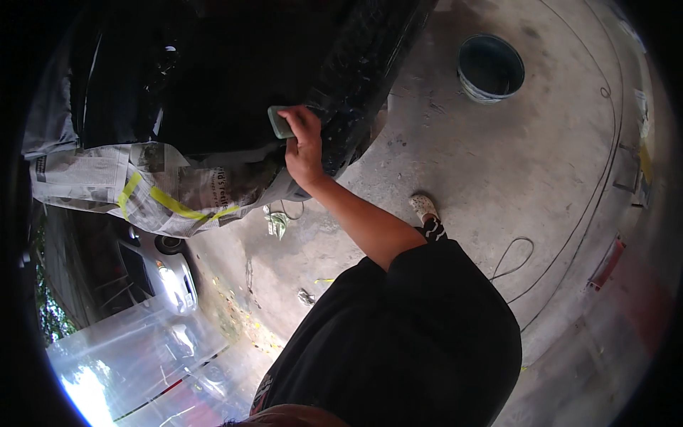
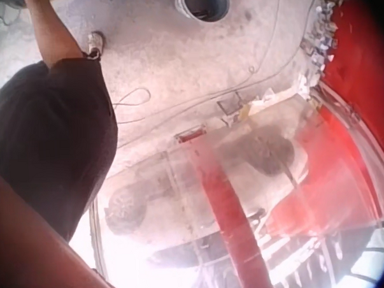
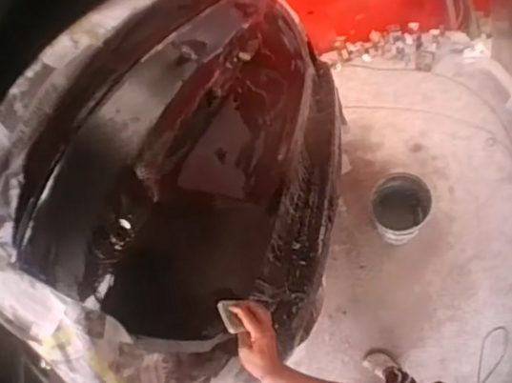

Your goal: The person wet-sands the surface of a car body panel using a sanding block while holding a cloth in the other hand.

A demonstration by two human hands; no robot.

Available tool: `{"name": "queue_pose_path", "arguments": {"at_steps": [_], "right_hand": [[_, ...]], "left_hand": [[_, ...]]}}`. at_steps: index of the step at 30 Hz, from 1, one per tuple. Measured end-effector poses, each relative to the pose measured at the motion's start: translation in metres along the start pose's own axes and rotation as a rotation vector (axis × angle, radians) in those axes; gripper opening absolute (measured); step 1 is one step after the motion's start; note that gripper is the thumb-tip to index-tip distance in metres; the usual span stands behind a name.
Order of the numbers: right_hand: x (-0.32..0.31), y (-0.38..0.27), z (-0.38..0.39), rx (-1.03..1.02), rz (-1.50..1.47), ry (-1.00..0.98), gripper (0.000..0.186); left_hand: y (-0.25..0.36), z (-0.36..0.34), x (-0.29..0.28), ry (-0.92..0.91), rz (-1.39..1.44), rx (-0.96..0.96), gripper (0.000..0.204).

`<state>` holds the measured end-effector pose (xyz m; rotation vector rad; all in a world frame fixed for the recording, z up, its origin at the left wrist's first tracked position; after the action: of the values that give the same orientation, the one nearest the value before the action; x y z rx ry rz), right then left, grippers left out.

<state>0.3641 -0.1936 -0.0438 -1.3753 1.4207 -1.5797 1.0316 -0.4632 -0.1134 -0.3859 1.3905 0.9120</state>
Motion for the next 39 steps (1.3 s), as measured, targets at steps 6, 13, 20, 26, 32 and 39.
{"name": "queue_pose_path", "arguments": {"at_steps": [6, 13, 20, 26, 32, 39], "right_hand": [[0.022, 0.002, 0.072, -0.200, 0.117, -0.506, 0.059], [-0.115, 0.081, -0.005, 0.334, 0.516, -0.311, 0.037], [-0.118, -0.038, -0.113, 0.100, 0.368, -0.128, 0.042], [-0.090, -0.134, -0.140, -0.174, 0.593, -0.090, 0.043], [-0.055, -0.237, -0.192, -0.223, 0.424, -0.041, 0.038], [0.024, -0.309, -0.236, -0.601, 0.518, 0.074, 0.040]], "left_hand": [[0.126, -0.078, -0.035, 0.043, 0.159, -0.014, 0.018], [0.113, -0.081, 0.018, 0.067, 0.387, 0.072, 0.025], [0.054, -0.057, 0.109, 0.014, 0.282, -0.016, 0.027], [-0.001, -0.063, 0.152, -0.016, 0.305, -0.155, 0.026], [0.039, -0.094, 0.132, -0.071, 0.497, -0.128, 0.027], [-0.013, -0.097, 0.156, 0.333, 0.031, 0.192, 0.035]]}}
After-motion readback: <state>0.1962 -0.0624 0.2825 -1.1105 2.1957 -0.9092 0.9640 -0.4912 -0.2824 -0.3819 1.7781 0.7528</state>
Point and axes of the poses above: each hand's wrist, its own z-axis away from the middle knuckle, its own x-axis out of the palm, y = z × x, the point moved 8 cm from there along -z, towards the middle knuckle, and after that the axes turned 13 degrees about x, right-handed, at the moved point
